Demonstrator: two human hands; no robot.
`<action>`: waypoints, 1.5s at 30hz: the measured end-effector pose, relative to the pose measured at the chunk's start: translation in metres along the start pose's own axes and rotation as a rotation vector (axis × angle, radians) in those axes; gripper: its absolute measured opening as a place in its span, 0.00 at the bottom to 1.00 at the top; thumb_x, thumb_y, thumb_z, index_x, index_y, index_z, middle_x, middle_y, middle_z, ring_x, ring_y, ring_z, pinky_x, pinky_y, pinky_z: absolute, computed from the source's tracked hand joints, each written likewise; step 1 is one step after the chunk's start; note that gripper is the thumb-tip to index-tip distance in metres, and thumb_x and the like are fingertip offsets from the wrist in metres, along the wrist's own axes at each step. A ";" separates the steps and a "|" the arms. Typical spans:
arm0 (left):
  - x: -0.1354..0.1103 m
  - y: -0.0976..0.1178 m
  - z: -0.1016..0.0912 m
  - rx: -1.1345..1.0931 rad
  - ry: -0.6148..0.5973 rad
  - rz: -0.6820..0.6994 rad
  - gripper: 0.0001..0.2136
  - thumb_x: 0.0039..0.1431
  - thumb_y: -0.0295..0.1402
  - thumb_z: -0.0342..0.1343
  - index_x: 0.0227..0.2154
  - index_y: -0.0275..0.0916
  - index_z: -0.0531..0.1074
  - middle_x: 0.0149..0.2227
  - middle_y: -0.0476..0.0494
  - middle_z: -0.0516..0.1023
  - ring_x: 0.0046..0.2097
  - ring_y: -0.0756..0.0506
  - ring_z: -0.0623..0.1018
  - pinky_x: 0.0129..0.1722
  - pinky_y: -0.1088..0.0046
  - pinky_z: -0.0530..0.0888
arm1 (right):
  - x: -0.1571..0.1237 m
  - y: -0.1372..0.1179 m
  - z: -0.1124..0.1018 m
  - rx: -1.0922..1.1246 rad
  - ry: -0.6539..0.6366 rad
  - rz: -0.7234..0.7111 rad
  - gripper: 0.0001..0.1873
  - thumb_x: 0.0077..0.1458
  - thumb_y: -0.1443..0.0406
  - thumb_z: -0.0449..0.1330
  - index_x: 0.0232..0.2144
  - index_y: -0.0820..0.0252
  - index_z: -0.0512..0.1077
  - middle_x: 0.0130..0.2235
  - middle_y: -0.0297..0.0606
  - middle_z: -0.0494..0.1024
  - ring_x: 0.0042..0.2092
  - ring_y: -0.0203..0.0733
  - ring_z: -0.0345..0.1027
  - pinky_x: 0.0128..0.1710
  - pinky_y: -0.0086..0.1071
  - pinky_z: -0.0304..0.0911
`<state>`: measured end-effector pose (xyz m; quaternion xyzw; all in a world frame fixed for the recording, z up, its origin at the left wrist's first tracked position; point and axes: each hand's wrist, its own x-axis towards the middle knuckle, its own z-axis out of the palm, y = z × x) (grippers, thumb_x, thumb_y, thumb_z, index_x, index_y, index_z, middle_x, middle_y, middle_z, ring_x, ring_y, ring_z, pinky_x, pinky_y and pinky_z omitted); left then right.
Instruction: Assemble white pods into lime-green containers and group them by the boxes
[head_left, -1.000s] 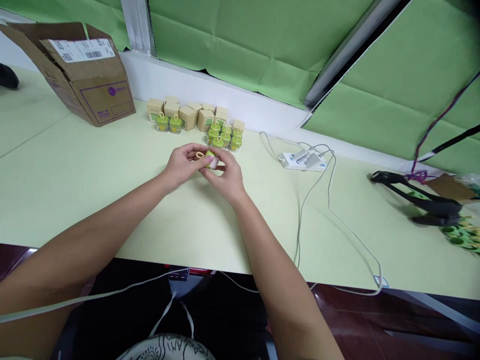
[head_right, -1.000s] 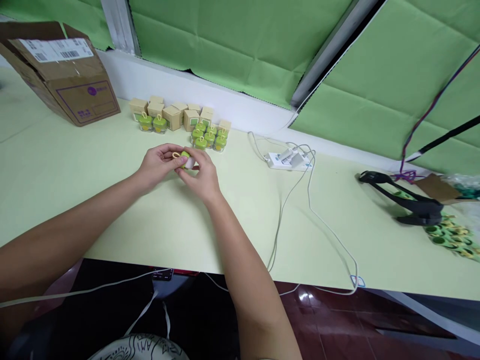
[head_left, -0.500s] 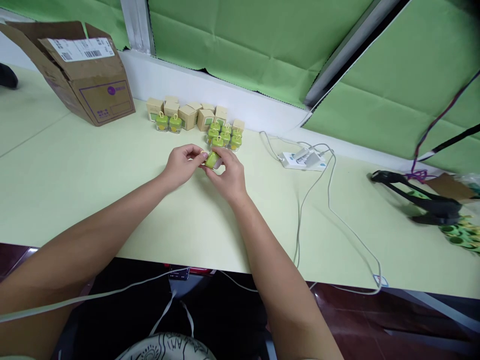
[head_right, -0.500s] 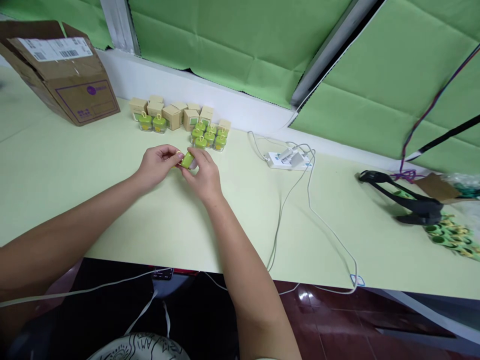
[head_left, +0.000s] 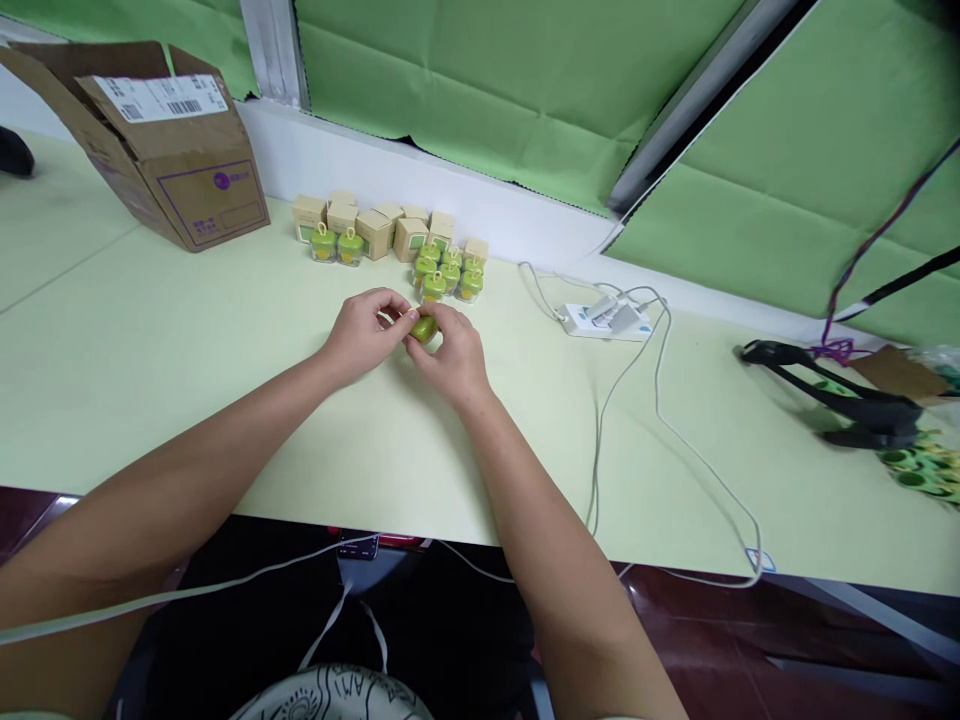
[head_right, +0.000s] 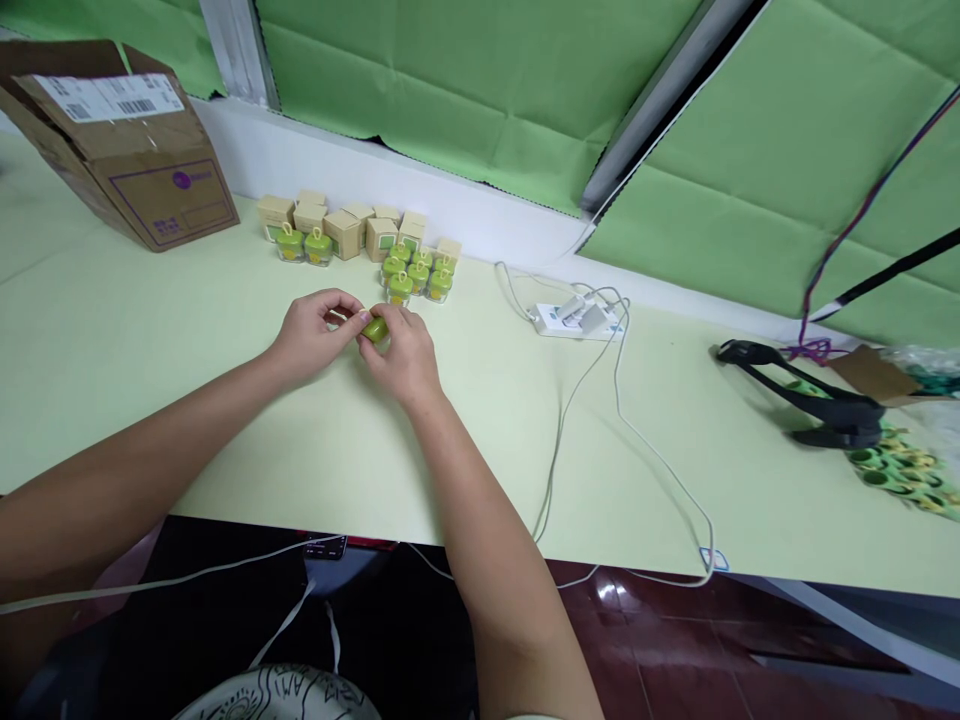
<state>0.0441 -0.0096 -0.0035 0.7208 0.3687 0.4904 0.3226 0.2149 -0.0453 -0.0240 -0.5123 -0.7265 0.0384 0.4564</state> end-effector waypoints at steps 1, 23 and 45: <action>0.001 0.000 0.000 -0.009 0.005 -0.012 0.12 0.60 0.44 0.65 0.34 0.38 0.79 0.36 0.43 0.84 0.37 0.45 0.81 0.39 0.69 0.79 | 0.000 0.000 0.000 0.016 -0.002 0.012 0.15 0.58 0.59 0.65 0.48 0.52 0.75 0.50 0.45 0.85 0.51 0.54 0.77 0.55 0.49 0.73; 0.010 -0.025 -0.025 0.089 -0.411 -0.184 0.34 0.47 0.39 0.72 0.60 0.45 0.71 0.52 0.41 0.84 0.51 0.39 0.84 0.52 0.59 0.81 | 0.010 -0.004 -0.004 0.808 0.103 0.457 0.35 0.37 0.43 0.82 0.41 0.51 0.74 0.43 0.36 0.85 0.46 0.45 0.81 0.56 0.45 0.79; -0.006 -0.012 0.005 0.435 -0.042 0.236 0.21 0.57 0.33 0.64 0.54 0.38 0.77 0.49 0.37 0.83 0.48 0.38 0.82 0.51 0.62 0.77 | 0.004 -0.022 0.012 0.749 0.298 0.619 0.30 0.41 0.50 0.80 0.38 0.54 0.70 0.38 0.33 0.81 0.38 0.38 0.76 0.44 0.36 0.76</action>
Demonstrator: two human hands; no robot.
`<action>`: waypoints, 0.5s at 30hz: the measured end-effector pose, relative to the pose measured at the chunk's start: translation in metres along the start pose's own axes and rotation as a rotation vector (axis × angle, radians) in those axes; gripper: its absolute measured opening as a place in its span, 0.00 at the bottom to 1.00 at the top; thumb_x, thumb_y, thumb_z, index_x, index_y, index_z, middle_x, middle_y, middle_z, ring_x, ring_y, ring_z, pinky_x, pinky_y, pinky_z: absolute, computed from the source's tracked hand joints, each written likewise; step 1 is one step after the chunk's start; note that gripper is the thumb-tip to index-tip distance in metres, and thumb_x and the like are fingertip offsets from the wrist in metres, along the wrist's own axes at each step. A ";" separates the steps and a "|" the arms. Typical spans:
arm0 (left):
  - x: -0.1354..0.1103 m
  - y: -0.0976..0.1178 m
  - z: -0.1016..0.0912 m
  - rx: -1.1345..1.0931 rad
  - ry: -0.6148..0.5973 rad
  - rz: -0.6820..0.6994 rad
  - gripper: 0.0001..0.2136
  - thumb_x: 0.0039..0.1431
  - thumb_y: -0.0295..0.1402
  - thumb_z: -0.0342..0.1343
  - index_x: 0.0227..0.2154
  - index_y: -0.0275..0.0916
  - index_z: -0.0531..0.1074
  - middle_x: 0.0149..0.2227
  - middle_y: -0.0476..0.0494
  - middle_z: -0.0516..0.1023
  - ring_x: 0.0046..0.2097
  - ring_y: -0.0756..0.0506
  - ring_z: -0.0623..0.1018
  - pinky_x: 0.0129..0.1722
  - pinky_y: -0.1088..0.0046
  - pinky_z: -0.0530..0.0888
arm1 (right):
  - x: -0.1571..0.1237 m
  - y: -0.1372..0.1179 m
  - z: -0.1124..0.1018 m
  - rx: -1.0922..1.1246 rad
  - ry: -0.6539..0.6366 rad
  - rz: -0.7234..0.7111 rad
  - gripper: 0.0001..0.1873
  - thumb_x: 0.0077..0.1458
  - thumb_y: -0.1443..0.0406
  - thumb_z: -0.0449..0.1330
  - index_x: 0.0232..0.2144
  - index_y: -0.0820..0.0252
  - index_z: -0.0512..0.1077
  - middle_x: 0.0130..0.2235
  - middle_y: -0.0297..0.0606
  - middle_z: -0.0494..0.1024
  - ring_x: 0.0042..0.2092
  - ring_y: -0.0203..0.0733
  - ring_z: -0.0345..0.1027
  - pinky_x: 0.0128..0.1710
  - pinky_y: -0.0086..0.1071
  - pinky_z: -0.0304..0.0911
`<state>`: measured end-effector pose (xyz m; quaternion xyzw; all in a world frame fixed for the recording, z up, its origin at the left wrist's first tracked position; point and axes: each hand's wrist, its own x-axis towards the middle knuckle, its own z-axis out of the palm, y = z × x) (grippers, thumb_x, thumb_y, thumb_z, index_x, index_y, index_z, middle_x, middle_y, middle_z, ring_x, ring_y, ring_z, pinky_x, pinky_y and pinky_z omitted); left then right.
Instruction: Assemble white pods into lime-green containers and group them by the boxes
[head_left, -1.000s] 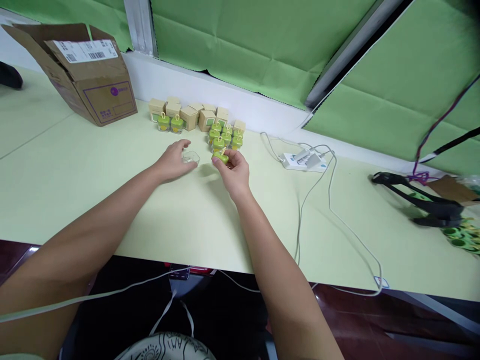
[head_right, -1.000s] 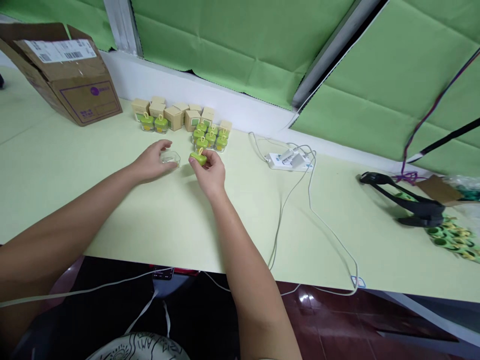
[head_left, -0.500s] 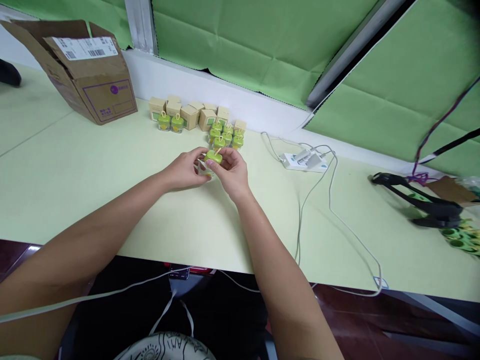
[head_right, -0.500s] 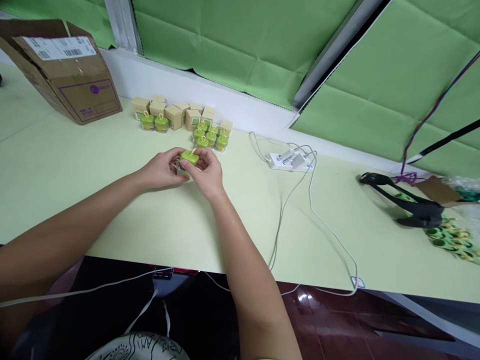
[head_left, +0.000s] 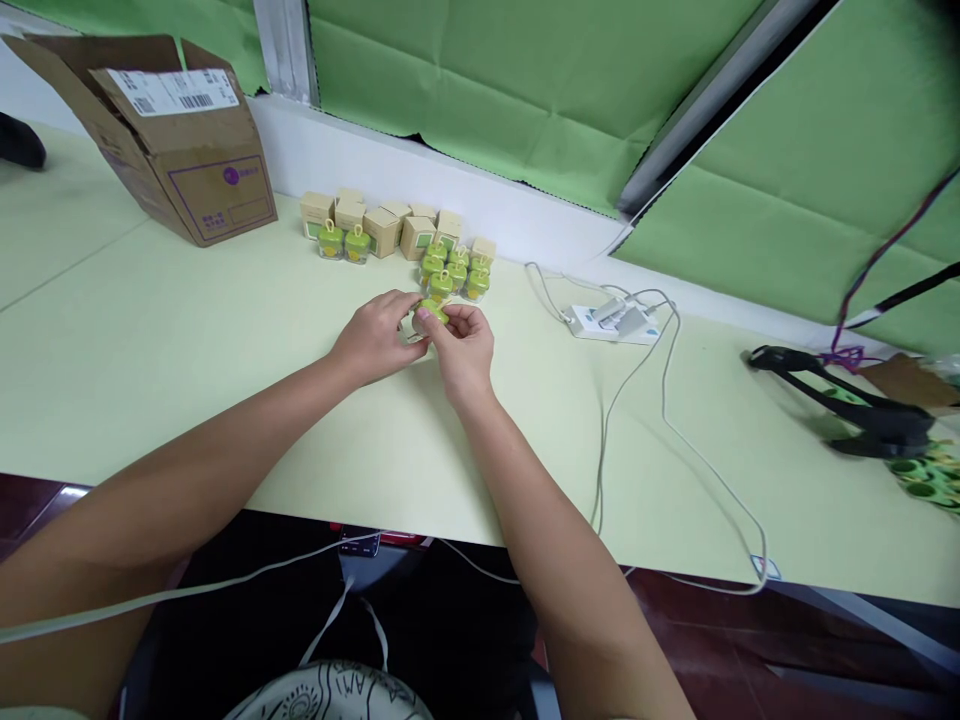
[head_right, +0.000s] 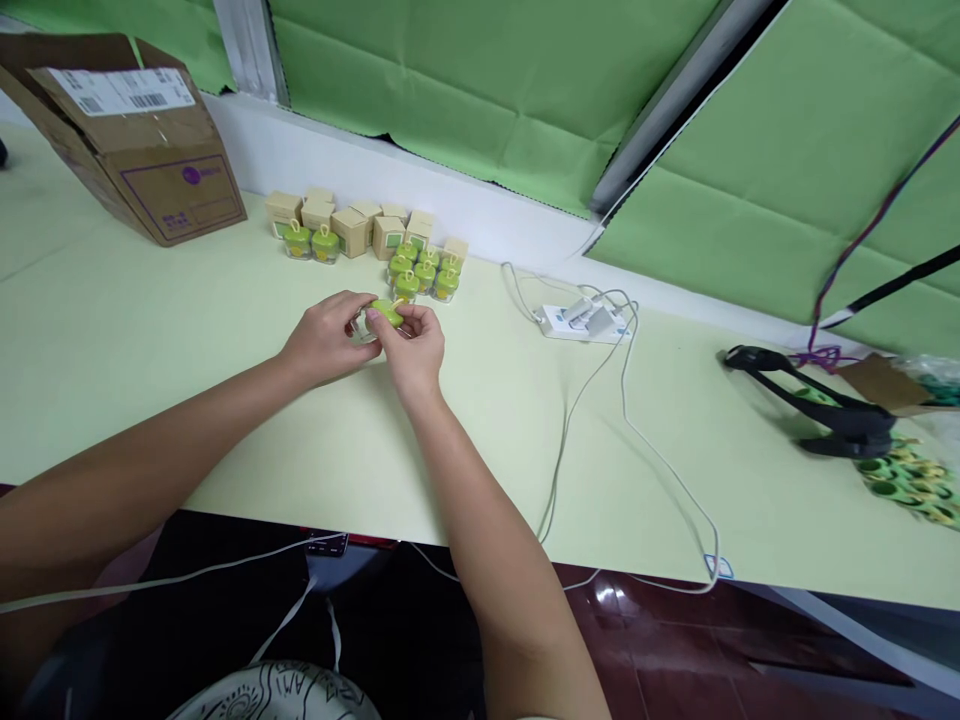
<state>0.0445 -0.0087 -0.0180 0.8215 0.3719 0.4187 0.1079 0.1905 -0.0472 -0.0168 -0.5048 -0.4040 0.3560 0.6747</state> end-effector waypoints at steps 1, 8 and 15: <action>0.000 0.001 0.000 -0.004 0.008 -0.006 0.21 0.57 0.34 0.64 0.54 0.38 0.77 0.49 0.37 0.83 0.47 0.38 0.82 0.50 0.62 0.77 | 0.000 0.001 0.001 0.012 0.005 0.004 0.30 0.41 0.49 0.80 0.38 0.53 0.69 0.37 0.32 0.80 0.37 0.38 0.75 0.44 0.36 0.76; 0.001 0.005 -0.002 -0.024 0.046 -0.017 0.17 0.59 0.36 0.64 0.51 0.39 0.78 0.48 0.39 0.83 0.42 0.42 0.81 0.46 0.64 0.77 | -0.005 0.000 0.004 -0.024 -0.030 -0.072 0.27 0.50 0.43 0.74 0.38 0.52 0.70 0.38 0.33 0.80 0.40 0.40 0.76 0.45 0.37 0.77; 0.001 0.008 -0.002 -0.057 0.064 -0.036 0.19 0.58 0.34 0.65 0.52 0.39 0.78 0.49 0.39 0.83 0.43 0.42 0.81 0.46 0.65 0.77 | -0.005 -0.003 0.003 -0.060 -0.032 -0.092 0.27 0.49 0.46 0.75 0.39 0.52 0.69 0.39 0.35 0.80 0.42 0.41 0.78 0.48 0.38 0.77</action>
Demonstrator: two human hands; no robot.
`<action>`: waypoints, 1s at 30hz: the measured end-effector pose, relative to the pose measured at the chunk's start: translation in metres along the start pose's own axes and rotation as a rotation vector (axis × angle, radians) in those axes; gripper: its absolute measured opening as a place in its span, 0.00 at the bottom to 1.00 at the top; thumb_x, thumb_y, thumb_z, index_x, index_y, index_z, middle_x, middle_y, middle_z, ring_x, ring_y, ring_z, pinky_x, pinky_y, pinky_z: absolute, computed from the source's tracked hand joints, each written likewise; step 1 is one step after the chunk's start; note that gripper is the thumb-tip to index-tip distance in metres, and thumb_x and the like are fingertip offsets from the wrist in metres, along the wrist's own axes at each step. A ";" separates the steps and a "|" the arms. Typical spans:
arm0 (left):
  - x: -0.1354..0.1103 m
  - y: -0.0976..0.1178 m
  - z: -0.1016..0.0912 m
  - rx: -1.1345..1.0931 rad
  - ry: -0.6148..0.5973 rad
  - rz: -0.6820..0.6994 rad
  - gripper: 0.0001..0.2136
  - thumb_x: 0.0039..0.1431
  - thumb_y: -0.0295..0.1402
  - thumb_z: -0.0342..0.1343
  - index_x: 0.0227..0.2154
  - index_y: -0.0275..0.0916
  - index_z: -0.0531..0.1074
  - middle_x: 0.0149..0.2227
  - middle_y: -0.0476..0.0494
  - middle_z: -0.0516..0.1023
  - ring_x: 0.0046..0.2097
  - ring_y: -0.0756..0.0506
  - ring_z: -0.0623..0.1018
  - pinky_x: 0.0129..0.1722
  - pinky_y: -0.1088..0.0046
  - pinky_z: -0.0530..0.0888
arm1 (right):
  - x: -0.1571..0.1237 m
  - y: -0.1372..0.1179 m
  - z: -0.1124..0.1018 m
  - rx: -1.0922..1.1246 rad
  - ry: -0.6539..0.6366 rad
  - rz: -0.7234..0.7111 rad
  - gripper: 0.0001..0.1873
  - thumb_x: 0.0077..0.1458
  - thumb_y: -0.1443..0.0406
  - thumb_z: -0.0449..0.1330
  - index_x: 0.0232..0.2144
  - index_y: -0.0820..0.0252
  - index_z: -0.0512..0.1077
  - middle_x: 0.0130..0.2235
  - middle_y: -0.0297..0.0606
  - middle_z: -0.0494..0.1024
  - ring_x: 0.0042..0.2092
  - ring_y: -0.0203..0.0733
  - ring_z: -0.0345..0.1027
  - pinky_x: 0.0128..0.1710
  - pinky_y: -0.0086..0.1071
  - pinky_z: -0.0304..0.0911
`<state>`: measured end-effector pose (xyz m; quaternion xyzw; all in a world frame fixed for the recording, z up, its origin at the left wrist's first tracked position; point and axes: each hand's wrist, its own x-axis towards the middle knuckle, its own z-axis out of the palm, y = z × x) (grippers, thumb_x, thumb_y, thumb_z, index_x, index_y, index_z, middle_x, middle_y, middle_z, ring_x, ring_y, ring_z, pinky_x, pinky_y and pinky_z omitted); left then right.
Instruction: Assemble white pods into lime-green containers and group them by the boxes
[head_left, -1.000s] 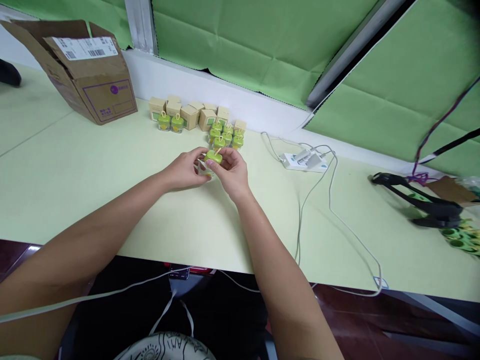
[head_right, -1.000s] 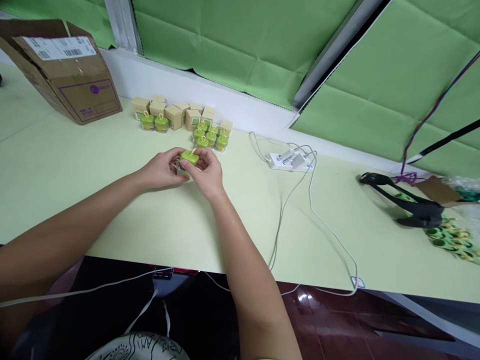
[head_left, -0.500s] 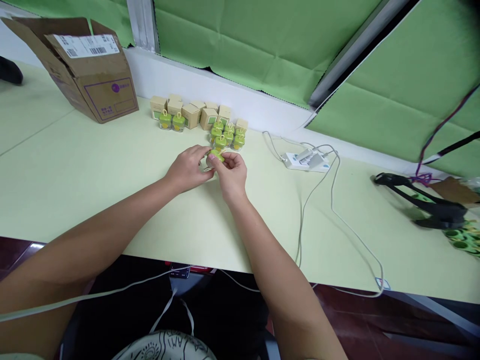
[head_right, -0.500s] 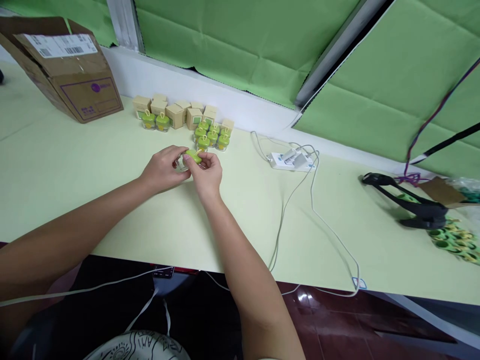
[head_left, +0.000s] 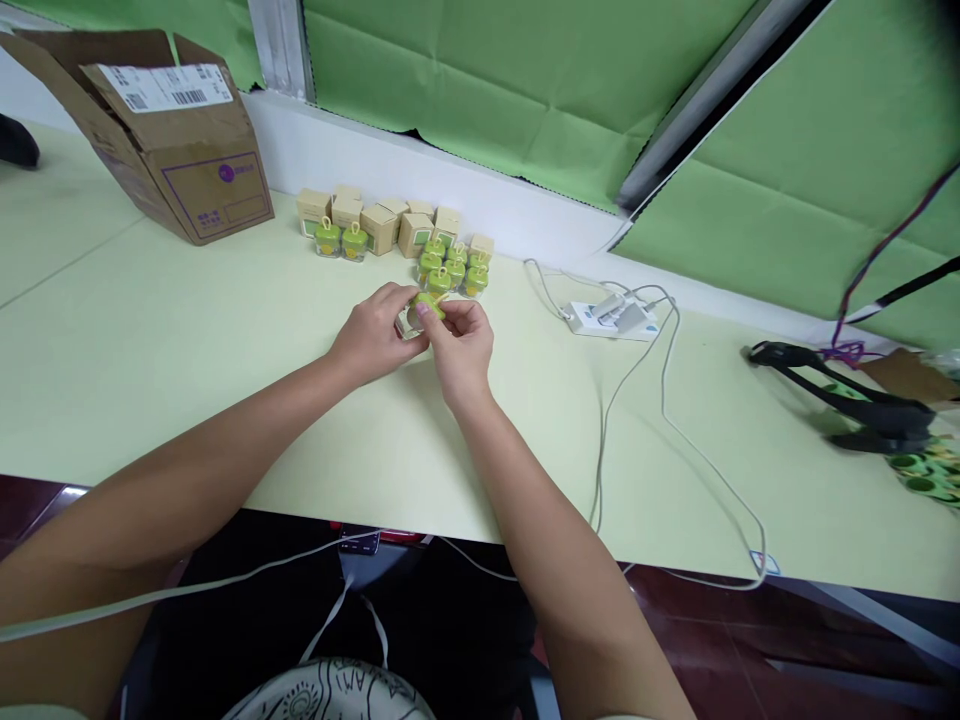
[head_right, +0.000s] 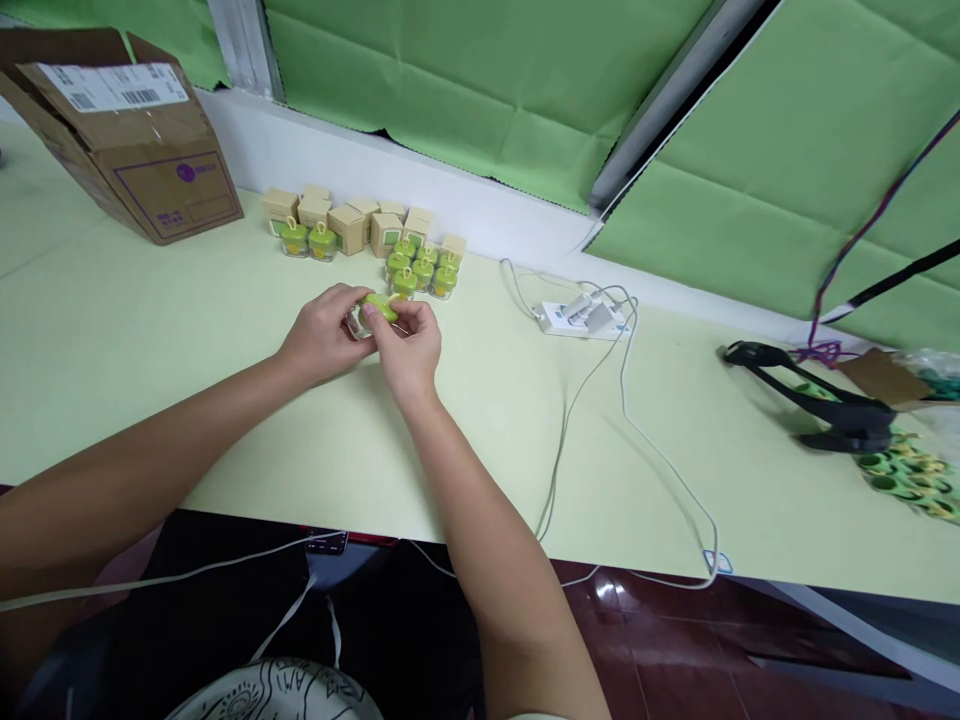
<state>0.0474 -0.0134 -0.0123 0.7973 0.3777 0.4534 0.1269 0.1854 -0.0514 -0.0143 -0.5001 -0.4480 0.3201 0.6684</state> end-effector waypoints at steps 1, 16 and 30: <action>0.000 0.001 0.001 -0.008 0.006 0.003 0.19 0.59 0.34 0.65 0.53 0.39 0.78 0.50 0.39 0.82 0.44 0.41 0.81 0.47 0.64 0.77 | 0.000 0.001 0.001 0.003 0.018 0.007 0.27 0.49 0.45 0.75 0.39 0.52 0.69 0.39 0.34 0.80 0.42 0.41 0.78 0.48 0.38 0.77; -0.002 -0.004 -0.002 -0.047 -0.029 0.032 0.23 0.59 0.32 0.63 0.58 0.41 0.76 0.53 0.39 0.81 0.48 0.42 0.81 0.48 0.66 0.78 | -0.003 -0.003 0.002 0.153 -0.082 0.233 0.31 0.48 0.39 0.73 0.32 0.52 0.64 0.33 0.30 0.77 0.37 0.38 0.75 0.40 0.34 0.74; -0.001 -0.004 -0.007 -0.165 -0.149 -0.078 0.24 0.60 0.38 0.63 0.60 0.42 0.78 0.55 0.40 0.85 0.48 0.41 0.84 0.51 0.64 0.79 | 0.007 0.001 -0.007 0.307 -0.144 0.386 0.27 0.43 0.54 0.79 0.36 0.52 0.67 0.35 0.27 0.80 0.34 0.36 0.76 0.38 0.33 0.76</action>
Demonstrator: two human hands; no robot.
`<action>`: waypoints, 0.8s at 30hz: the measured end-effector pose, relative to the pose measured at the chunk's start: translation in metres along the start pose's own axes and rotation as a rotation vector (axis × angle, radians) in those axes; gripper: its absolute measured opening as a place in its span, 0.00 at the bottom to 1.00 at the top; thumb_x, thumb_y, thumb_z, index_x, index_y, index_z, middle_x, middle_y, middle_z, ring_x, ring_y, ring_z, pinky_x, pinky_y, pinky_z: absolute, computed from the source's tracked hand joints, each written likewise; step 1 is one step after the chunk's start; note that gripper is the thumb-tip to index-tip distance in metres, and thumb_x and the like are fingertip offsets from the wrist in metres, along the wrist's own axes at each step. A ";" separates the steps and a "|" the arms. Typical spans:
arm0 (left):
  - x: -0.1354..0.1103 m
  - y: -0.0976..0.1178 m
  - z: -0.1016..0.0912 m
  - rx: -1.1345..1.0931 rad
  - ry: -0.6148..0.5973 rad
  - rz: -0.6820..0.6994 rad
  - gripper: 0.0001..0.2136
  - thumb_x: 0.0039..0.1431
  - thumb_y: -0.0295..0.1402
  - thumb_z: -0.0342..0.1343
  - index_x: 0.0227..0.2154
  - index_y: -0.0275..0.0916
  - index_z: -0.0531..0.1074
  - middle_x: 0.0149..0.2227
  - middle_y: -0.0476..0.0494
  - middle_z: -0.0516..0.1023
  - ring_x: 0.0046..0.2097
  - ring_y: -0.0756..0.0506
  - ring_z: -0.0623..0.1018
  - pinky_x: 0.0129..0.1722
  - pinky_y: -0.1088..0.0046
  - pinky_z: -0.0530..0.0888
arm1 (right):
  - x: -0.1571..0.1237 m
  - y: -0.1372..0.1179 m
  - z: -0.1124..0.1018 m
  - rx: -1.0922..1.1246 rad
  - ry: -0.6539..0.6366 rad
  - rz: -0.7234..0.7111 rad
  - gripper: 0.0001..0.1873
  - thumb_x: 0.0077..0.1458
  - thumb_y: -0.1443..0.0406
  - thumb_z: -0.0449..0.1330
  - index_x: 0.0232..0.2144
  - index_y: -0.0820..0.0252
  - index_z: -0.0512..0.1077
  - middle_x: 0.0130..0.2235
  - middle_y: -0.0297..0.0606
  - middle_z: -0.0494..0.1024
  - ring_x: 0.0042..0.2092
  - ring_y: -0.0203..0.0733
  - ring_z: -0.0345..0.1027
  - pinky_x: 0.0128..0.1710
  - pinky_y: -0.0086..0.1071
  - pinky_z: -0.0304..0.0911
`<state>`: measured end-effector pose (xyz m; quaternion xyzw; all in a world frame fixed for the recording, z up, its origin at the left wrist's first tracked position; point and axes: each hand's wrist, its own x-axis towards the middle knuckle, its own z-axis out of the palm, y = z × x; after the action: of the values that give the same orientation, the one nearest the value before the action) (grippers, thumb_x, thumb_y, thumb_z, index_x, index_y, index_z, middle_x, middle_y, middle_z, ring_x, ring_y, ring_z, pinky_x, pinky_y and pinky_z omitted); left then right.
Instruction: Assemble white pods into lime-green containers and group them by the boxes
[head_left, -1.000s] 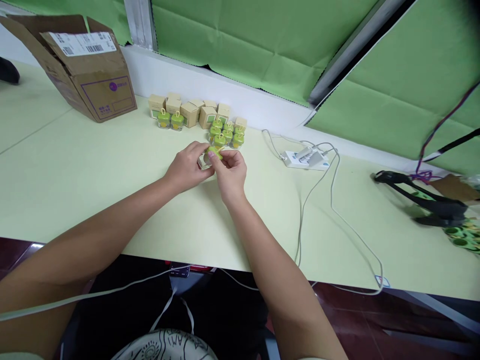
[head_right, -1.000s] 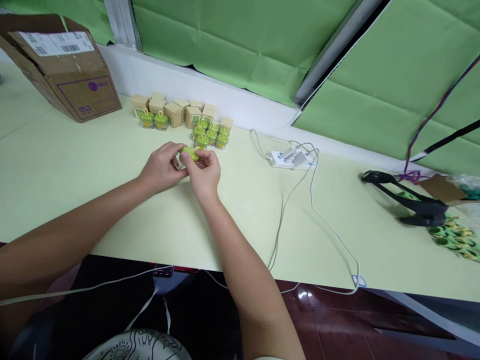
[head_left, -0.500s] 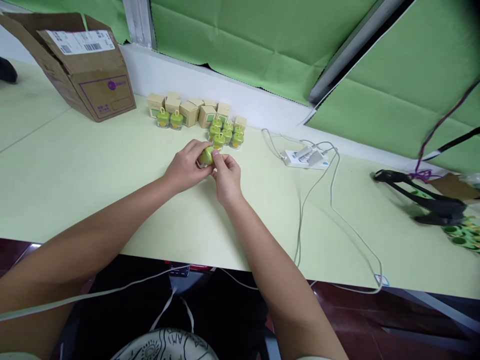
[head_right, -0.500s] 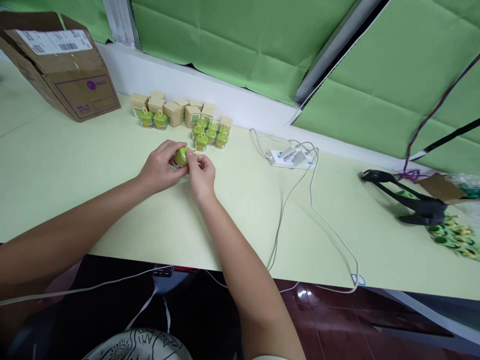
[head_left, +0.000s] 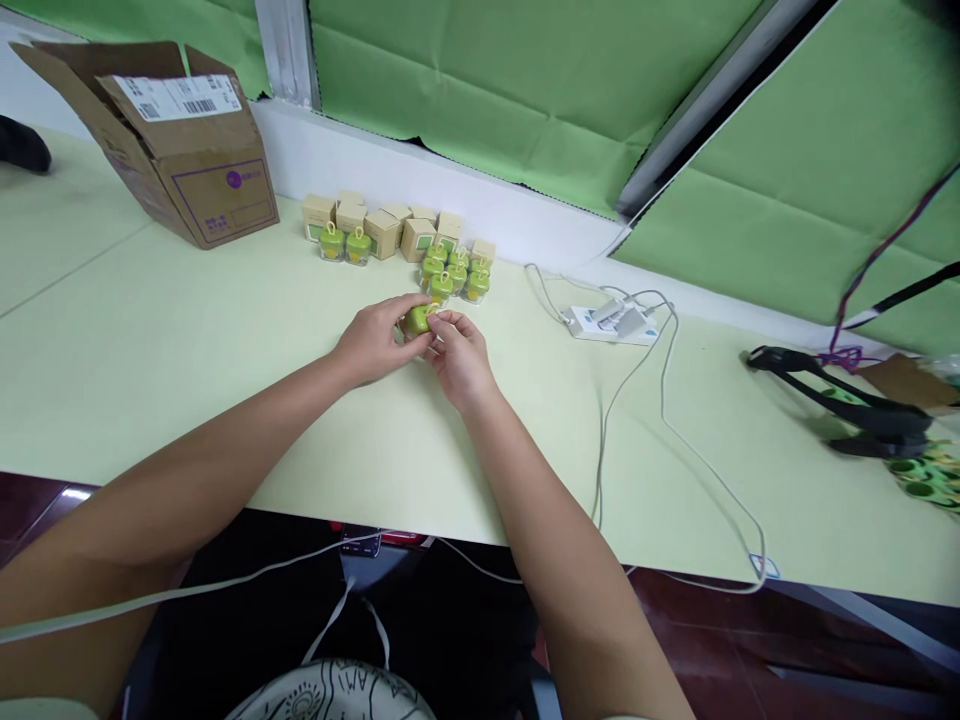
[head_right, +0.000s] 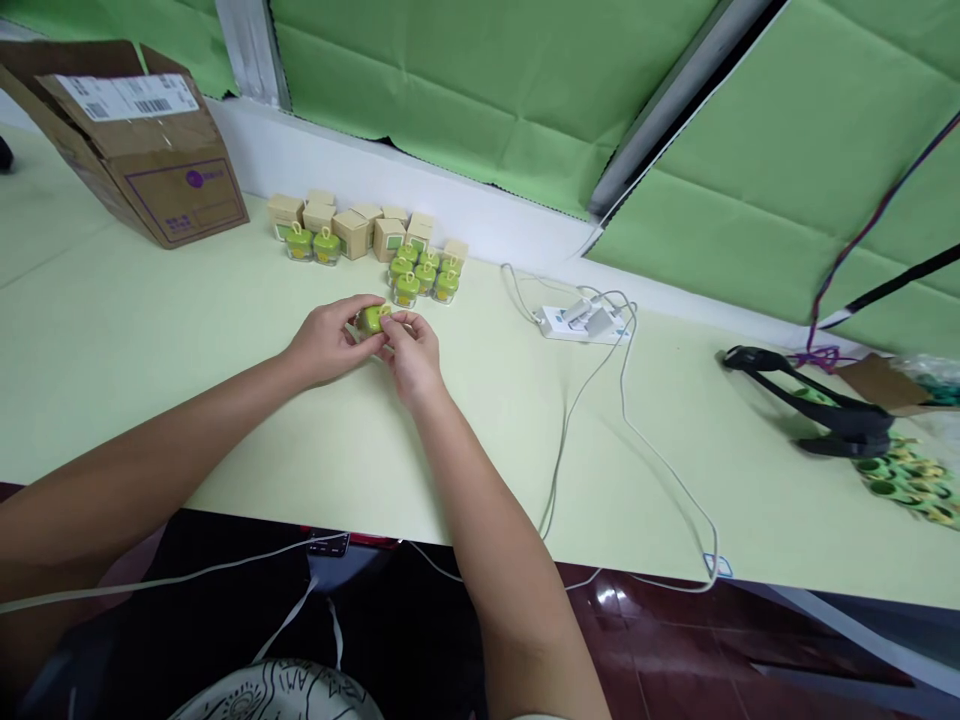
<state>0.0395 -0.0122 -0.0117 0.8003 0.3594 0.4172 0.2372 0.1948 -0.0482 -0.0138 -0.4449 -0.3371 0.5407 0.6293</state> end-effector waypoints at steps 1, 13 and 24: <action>0.000 -0.001 0.001 0.003 -0.016 -0.016 0.24 0.61 0.39 0.63 0.60 0.42 0.79 0.55 0.40 0.85 0.47 0.41 0.84 0.50 0.64 0.79 | 0.001 0.002 -0.001 -0.018 0.028 0.001 0.26 0.43 0.54 0.78 0.35 0.53 0.68 0.34 0.27 0.79 0.34 0.35 0.75 0.37 0.33 0.75; 0.011 -0.031 -0.010 -0.076 -0.200 -0.167 0.27 0.60 0.44 0.64 0.60 0.38 0.79 0.57 0.38 0.84 0.49 0.39 0.84 0.51 0.63 0.81 | 0.008 0.012 -0.002 -0.160 0.072 0.056 0.09 0.49 0.66 0.72 0.33 0.57 0.77 0.36 0.31 0.82 0.40 0.35 0.77 0.49 0.35 0.78; 0.033 -0.065 -0.052 0.186 -0.171 -0.269 0.22 0.59 0.35 0.59 0.57 0.43 0.79 0.66 0.37 0.76 0.62 0.34 0.78 0.67 0.53 0.74 | 0.018 0.020 -0.010 -0.277 0.063 0.032 0.01 0.55 0.68 0.66 0.32 0.58 0.79 0.34 0.31 0.81 0.38 0.35 0.76 0.55 0.38 0.75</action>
<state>-0.0152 0.0585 -0.0113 0.7961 0.4788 0.2770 0.2456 0.1995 -0.0323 -0.0369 -0.5494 -0.3815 0.4849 0.5635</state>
